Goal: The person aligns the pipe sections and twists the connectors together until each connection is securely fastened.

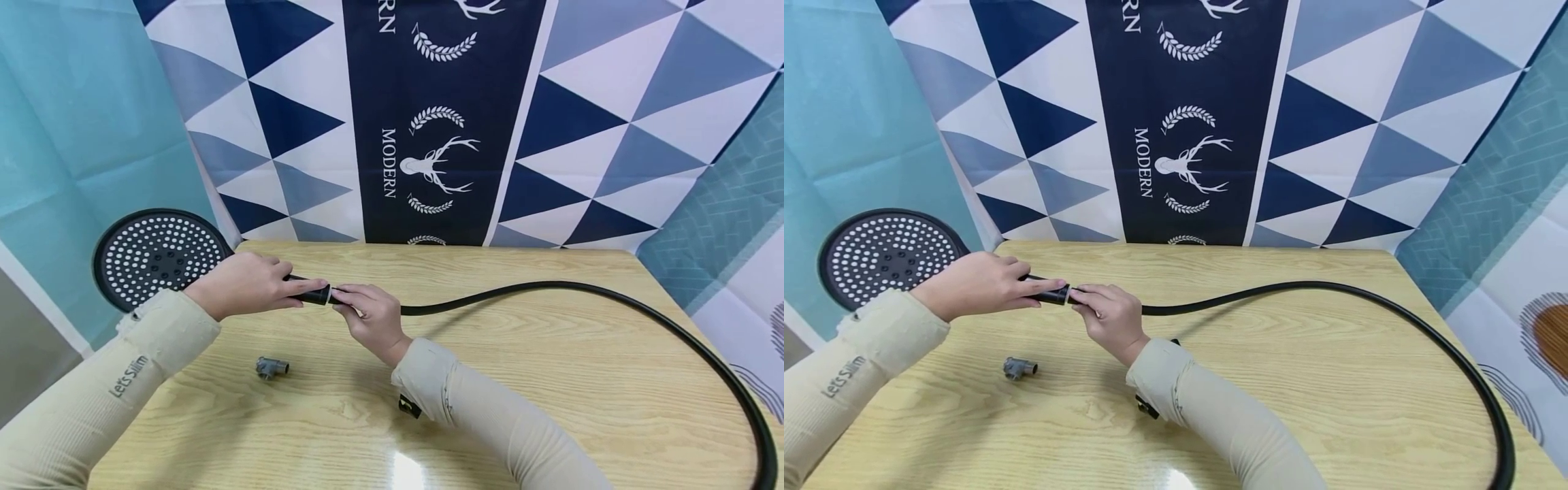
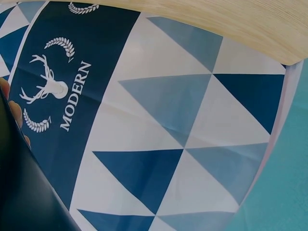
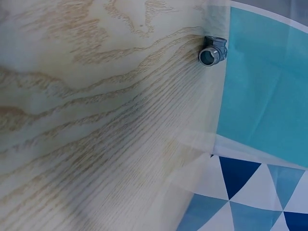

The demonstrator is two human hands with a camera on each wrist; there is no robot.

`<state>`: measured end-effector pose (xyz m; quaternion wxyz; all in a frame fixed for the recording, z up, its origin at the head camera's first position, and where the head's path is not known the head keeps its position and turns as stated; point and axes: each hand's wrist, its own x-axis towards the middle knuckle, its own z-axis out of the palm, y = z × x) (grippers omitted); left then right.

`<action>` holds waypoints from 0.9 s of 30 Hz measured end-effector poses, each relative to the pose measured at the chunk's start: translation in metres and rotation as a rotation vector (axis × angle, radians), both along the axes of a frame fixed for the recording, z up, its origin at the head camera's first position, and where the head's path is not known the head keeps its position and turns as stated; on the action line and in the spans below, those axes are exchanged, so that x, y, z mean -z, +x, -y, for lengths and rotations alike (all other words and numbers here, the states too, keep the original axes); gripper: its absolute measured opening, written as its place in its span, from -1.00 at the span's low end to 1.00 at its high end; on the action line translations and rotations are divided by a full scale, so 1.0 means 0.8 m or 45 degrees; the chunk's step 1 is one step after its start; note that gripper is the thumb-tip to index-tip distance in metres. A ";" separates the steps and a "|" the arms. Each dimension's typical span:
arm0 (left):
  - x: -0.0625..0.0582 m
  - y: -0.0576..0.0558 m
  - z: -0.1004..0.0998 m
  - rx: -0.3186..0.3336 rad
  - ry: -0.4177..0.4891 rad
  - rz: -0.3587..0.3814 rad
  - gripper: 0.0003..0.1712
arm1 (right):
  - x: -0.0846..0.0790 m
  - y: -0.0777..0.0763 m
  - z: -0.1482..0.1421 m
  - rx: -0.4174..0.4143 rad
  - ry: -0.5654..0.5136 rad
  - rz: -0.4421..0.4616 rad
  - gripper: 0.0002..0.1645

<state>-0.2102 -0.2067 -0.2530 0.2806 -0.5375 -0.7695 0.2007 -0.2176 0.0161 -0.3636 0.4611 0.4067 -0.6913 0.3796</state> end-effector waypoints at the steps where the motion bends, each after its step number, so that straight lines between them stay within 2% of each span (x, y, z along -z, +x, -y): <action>1: 0.000 0.000 0.000 0.005 0.003 -0.002 -0.51 | 0.000 0.000 0.000 0.005 0.007 0.001 -0.68; 8: 0.000 -0.002 0.003 0.045 0.023 -0.004 -0.56 | -0.002 0.000 0.000 0.044 0.070 -0.001 -0.70; 12: 0.001 -0.003 0.003 0.039 0.028 0.007 -0.41 | -0.003 0.001 0.000 0.074 0.099 -0.001 -0.70; 16: -0.001 -0.002 0.004 0.003 0.008 0.020 -0.57 | -0.003 0.001 -0.001 0.096 0.134 0.019 -0.72; 21: 0.000 -0.002 0.003 -0.022 0.017 0.052 -0.45 | -0.006 0.000 -0.005 0.138 0.222 -0.058 -0.71; 27: 0.001 -0.004 0.005 -0.022 0.050 0.078 -0.54 | -0.007 -0.006 -0.007 0.147 0.259 -0.096 -0.71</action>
